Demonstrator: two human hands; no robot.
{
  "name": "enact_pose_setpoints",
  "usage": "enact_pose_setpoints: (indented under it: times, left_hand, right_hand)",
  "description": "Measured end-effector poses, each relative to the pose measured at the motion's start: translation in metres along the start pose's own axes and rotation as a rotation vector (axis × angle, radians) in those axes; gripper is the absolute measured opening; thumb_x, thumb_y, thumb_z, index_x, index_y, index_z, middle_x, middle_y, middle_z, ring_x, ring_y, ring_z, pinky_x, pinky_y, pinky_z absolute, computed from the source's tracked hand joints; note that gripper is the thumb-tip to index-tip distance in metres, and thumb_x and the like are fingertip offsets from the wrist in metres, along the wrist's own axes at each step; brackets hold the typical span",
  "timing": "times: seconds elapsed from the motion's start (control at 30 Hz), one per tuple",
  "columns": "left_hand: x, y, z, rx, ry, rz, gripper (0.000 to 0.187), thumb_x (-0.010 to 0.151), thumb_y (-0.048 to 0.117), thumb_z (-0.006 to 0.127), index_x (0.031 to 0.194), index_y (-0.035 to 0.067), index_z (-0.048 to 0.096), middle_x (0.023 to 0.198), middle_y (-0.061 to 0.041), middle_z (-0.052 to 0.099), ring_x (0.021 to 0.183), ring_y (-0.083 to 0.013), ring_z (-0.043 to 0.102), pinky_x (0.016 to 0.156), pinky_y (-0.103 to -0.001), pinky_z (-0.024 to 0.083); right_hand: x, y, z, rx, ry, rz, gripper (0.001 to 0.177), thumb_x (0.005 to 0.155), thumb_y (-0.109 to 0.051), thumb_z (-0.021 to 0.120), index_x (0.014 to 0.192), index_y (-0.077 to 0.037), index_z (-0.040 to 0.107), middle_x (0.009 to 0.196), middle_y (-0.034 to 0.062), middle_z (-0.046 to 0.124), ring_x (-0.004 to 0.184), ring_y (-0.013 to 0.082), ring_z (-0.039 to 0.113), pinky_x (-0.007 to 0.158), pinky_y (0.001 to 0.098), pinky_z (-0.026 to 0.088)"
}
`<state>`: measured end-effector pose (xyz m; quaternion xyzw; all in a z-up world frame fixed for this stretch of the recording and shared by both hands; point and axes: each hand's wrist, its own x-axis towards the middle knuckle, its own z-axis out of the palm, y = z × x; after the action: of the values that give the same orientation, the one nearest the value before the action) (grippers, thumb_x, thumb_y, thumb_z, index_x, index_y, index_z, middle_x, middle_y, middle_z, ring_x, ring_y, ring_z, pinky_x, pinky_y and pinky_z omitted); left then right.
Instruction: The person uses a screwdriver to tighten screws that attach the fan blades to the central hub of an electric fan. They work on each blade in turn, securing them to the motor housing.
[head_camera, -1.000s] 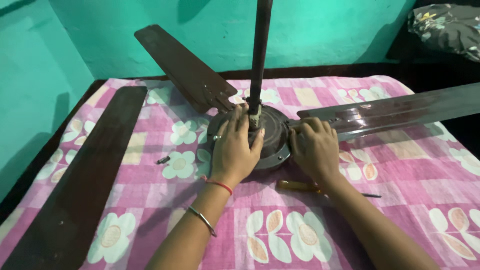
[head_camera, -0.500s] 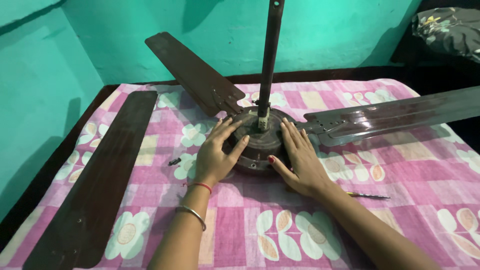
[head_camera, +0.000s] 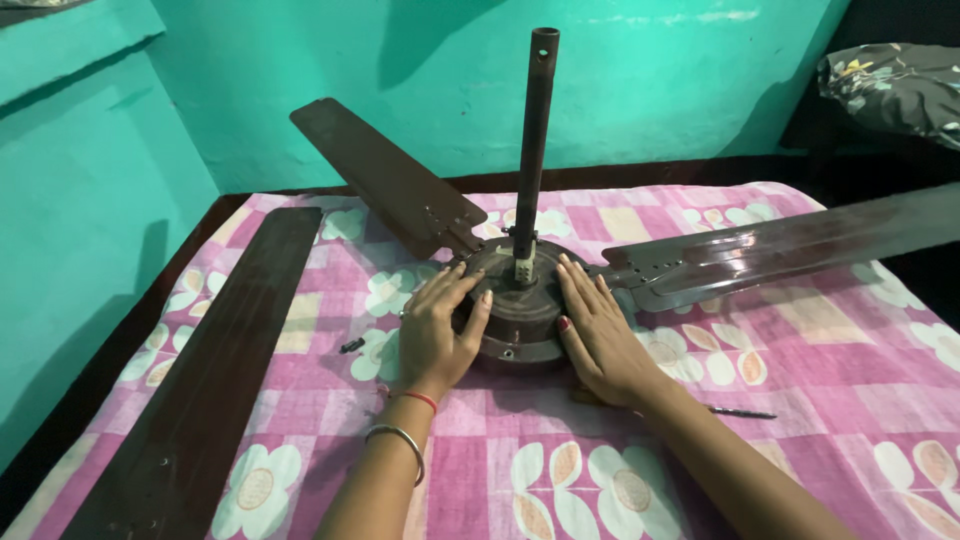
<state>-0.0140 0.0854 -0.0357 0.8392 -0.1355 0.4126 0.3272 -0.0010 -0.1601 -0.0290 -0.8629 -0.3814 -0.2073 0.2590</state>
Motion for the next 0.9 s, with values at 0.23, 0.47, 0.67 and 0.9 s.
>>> enact_pose_setpoints:
  times: [0.23, 0.47, 0.67, 0.9]
  left_hand:
    - [-0.011, 0.022, 0.008, 0.188, 0.097, 0.038, 0.036, 0.099, 0.031, 0.06, 0.114, 0.004, 0.077, 0.123, -0.022, 0.072, 0.114, -0.0367, 0.067, 0.109, -0.052, 0.045]
    - [-0.005, 0.037, 0.007, 0.222, 0.116, 0.013, 0.042, 0.095, 0.04, 0.063, 0.102, 0.001, 0.079, 0.118, -0.022, 0.072, 0.121, -0.0391, 0.063, 0.112, -0.052, 0.041]
    - [0.002, 0.028, 0.002, 0.08, 0.008, 0.076, 0.049, 0.093, 0.037, 0.067, 0.123, -0.002, 0.07, 0.138, -0.02, 0.064, 0.136, -0.0385, 0.054, 0.12, -0.053, 0.033]
    - [-0.002, 0.025, 0.006, 0.066, -0.081, 0.055, 0.052, 0.091, 0.033, 0.068, 0.133, 0.003, 0.066, 0.145, -0.014, 0.061, 0.137, -0.0311, 0.054, 0.123, -0.054, 0.025]
  right_hand:
    - [0.005, 0.019, -0.01, 0.035, -0.017, -0.08, 0.063, 0.105, -0.021, 0.034, 0.162, 0.001, 0.019, 0.171, 0.0208, 0.019, 0.159, 0.0346, 0.016, 0.129, 0.0479, 0.011]
    - [0.0, 0.034, -0.007, 0.134, 0.058, 0.078, 0.061, 0.105, -0.02, 0.038, 0.161, -0.001, 0.024, 0.17, 0.02, 0.022, 0.157, 0.0346, 0.019, 0.125, 0.0437, 0.02]
    - [0.003, 0.026, -0.007, -0.045, 0.163, 0.126, 0.068, 0.105, -0.033, 0.046, 0.159, 0.002, 0.025, 0.167, 0.0228, 0.028, 0.157, 0.0347, 0.021, 0.127, 0.0472, 0.017]
    - [0.022, -0.021, 0.028, -0.176, 0.163, 0.233, 0.078, 0.101, -0.046, 0.052, 0.152, 0.008, 0.032, 0.16, 0.0248, 0.035, 0.153, 0.0377, 0.027, 0.123, 0.0508, 0.017]
